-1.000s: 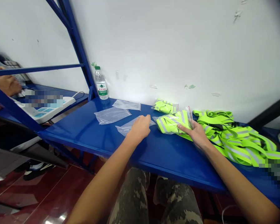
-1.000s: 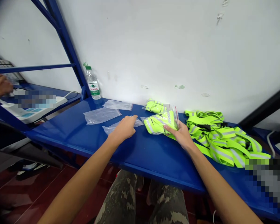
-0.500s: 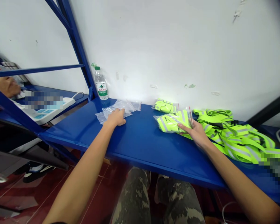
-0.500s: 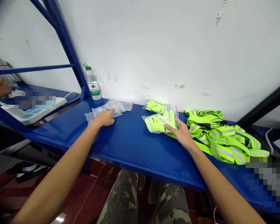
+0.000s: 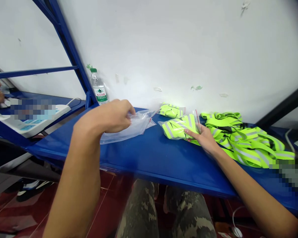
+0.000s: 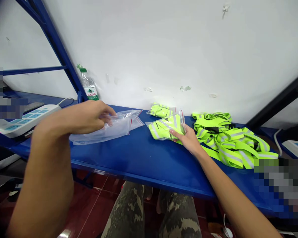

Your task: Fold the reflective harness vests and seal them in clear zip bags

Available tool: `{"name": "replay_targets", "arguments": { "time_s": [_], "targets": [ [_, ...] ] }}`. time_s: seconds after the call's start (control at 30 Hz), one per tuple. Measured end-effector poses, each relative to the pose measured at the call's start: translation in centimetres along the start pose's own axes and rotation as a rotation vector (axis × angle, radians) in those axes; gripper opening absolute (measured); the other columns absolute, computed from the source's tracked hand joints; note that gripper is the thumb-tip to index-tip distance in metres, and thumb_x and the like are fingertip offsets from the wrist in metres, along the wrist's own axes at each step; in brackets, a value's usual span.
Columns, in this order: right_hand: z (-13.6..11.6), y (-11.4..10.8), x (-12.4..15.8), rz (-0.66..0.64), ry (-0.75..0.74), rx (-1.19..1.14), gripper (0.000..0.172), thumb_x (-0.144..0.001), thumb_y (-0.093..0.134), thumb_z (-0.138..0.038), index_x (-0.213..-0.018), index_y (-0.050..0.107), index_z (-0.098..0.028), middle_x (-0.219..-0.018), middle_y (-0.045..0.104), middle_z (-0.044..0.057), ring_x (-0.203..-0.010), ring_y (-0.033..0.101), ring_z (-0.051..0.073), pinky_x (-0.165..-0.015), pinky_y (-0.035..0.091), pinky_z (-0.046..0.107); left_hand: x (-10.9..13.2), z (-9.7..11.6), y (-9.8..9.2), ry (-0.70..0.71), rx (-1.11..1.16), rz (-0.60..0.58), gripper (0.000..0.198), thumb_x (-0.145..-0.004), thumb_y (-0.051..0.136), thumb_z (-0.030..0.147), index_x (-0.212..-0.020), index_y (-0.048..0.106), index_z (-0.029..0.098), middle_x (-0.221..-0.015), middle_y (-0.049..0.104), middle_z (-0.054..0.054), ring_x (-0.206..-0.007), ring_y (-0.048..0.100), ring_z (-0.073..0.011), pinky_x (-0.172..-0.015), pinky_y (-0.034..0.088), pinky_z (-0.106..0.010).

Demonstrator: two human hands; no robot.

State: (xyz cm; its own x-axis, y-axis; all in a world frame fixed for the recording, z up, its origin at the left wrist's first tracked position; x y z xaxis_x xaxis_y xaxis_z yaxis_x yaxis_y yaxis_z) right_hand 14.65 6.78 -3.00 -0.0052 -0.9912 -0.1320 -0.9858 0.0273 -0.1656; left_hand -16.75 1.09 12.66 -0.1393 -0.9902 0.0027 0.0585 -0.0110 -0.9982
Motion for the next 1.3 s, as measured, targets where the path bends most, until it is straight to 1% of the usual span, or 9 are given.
{"name": "replay_targets", "arguments": {
  "time_s": [0.2,0.33,0.43,0.57,0.77,0.87,1.03,1.17,1.3],
  "targets": [
    [-0.1,0.0,-0.1,0.009,-0.002,-0.047,0.054,-0.064,0.087,-0.042,-0.107,0.067,-0.016,-0.103,0.072,0.006,-0.078,0.067,0.017,-0.06,0.061,0.025,0.9,4.3,-4.2,0.059,-0.051,0.407,0.051,-0.075,0.05,0.005,-0.12,0.069,0.019,-0.105,0.071,-0.004,-0.106,0.066,-0.0264,-0.094,0.052,-0.046],
    [0.4,-0.5,-0.1,0.078,0.037,-0.148,0.051,-0.059,0.09,-0.04,-0.099,0.07,-0.015,-0.099,0.073,0.005,-0.072,0.067,0.015,-0.056,0.061,0.024,-3.8,4.6,3.7,0.035,0.002,0.305,0.045,-0.085,0.048,0.01,-0.125,0.067,0.022,-0.123,0.067,-0.011,-0.114,0.063,-0.0302,-0.098,0.051,-0.048],
    [0.9,-1.4,-0.2,0.154,0.08,-0.256,0.047,-0.058,0.091,-0.038,-0.094,0.071,-0.014,-0.095,0.074,0.005,-0.065,0.067,0.014,-0.054,0.061,0.024,-7.3,3.8,11.0,0.017,-0.006,0.11,0.061,-0.087,0.058,0.053,-0.141,0.054,0.025,-0.15,0.045,-0.018,-0.139,0.037,-0.0437,-0.107,0.035,-0.066],
    [1.2,-1.9,-0.4,0.179,0.136,-0.435,0.037,-0.062,0.089,-0.029,-0.091,0.07,-0.014,-0.089,0.074,0.004,-0.06,0.066,0.012,-0.06,0.064,0.027,-8.8,2.4,15.4,-0.101,0.056,-0.035,0.079,-0.088,0.032,0.075,-0.155,0.03,0.034,-0.165,0.016,-0.015,-0.15,0.008,-0.048,-0.109,0.015,-0.075],
    [0.8,-3.7,-0.6,0.328,0.102,-0.605,0.018,-0.074,0.077,-0.015,-0.087,0.065,-0.018,-0.086,0.071,-0.002,-0.071,0.068,0.011,-0.071,0.066,0.031,-7.8,2.8,14.3,-0.301,-0.002,0.053,0.065,-0.095,0.03,0.06,-0.146,0.046,0.022,-0.146,0.046,-0.026,-0.132,0.042,-0.0507,-0.092,0.039,-0.074],
    [0.6,-4.6,-0.9,0.359,0.078,-0.653,0.016,-0.079,0.07,-0.012,-0.089,0.06,-0.02,-0.088,0.071,-0.003,-0.074,0.07,0.012,-0.078,0.064,0.034,-7.5,3.7,13.6,-0.3,-0.116,0.072,0.061,-0.095,0.036,0.057,-0.136,0.058,0.017,-0.139,0.052,-0.028,-0.13,0.044,-0.0516,-0.094,0.035,-0.076],
    [0.6,-5.9,-1.8,0.419,0.073,-0.616,0.013,-0.084,0.057,-0.01,-0.091,0.055,-0.02,-0.088,0.069,-0.002,-0.072,0.072,0.012,-0.078,0.063,0.033,-9.8,10.0,11.8,0.121,-0.197,0.304,0.069,-0.091,0.051,0.051,-0.151,0.039,0.018,-0.157,0.033,-0.023,-0.147,0.018,-0.047,-0.112,0.012,-0.074],
    [1.3,-6.9,-2.7,0.526,0.093,-0.501,0.015,-0.083,0.057,-0.011,-0.094,0.056,-0.022,-0.091,0.067,-0.002,-0.068,0.07,0.01,-0.076,0.063,0.031,-12.9,15.4,12.8,0.424,-0.134,0.378,0.051,-0.096,0.046,0.039,-0.147,0.045,0.031,-0.159,0.033,-0.012,-0.148,0.022,-0.0384,-0.116,0.015,-0.066],
    [1.9,-7.3,-5.0,0.465,0.123,-0.43,0.02,-0.078,0.061,-0.009,-0.093,0.058,-0.022,-0.092,0.065,-0.003,-0.074,0.068,0.01,-0.08,0.064,0.032,-15.0,16.7,14.0,0.432,-0.061,0.36,0.044,-0.097,0.045,0.034,-0.141,0.051,0.028,-0.152,0.041,-0.014,-0.139,0.039,-0.0339,-0.113,0.03,-0.054]
  ]
}}
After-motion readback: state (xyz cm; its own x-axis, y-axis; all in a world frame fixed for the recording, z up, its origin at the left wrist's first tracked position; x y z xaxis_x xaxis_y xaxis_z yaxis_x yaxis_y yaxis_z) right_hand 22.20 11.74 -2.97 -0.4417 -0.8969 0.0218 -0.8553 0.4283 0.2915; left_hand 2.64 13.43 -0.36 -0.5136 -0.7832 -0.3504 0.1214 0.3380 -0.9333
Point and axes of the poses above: each hand's wrist, its own x-axis away from the middle knuckle, its own y-axis out of the palm, z = x × y, the point moved 10 cm from there along -x, towards the middle knuckle
